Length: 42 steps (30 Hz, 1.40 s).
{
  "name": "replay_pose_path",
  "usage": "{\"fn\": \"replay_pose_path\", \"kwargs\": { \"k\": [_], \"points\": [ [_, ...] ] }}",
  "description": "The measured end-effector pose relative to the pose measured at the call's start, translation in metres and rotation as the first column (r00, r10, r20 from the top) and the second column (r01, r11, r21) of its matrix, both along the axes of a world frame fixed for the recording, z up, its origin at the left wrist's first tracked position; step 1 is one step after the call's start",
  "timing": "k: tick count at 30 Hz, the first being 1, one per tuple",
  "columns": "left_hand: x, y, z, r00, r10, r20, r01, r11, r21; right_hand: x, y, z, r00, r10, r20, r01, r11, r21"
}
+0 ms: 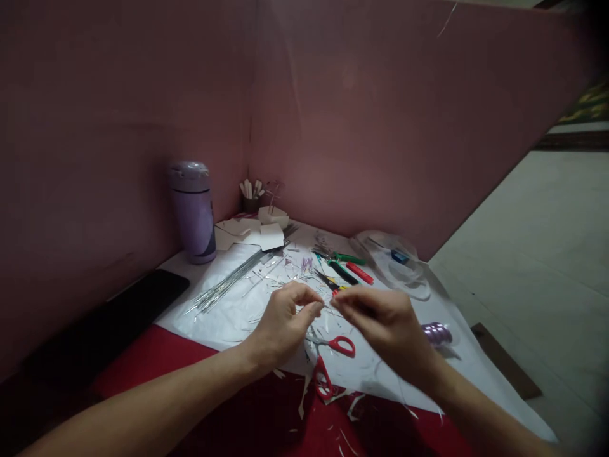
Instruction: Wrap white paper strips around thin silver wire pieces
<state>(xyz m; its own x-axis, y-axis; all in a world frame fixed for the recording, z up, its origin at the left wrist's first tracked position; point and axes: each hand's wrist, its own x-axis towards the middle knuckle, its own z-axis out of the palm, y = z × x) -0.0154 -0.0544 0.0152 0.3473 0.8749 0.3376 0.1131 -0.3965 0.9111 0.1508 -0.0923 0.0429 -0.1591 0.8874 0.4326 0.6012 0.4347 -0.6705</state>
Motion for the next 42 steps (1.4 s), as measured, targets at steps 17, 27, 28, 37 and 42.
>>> {"fn": "replay_pose_path", "kwargs": {
  "k": [17,27,28,37,42],
  "points": [
    [0.000,0.004,0.000,0.995,-0.041,0.093,0.053,0.991,-0.127,0.011,0.018,-0.013,0.980,-0.094,-0.178,0.073,0.990,-0.119],
    [0.001,0.000,0.000,1.000,0.000,-0.022,-0.002,0.998,-0.062,0.002,0.000,0.004,0.998,-0.023,0.062,0.020,0.999,0.049],
    [0.000,0.000,0.001,1.000,-0.019,-0.012,0.018,0.997,-0.080,0.006,0.009,0.004,0.999,-0.041,-0.016,0.041,0.999,-0.006],
    [0.001,0.004,-0.002,0.997,0.070,0.015,-0.069,0.994,-0.087,-0.007,-0.015,-0.031,0.998,0.060,-0.026,-0.061,0.997,-0.050],
    [0.000,-0.001,0.000,1.000,-0.020,-0.004,0.019,0.999,-0.038,0.001,0.011,0.004,0.999,0.003,-0.054,-0.005,0.999,-0.047]
  ]
}}
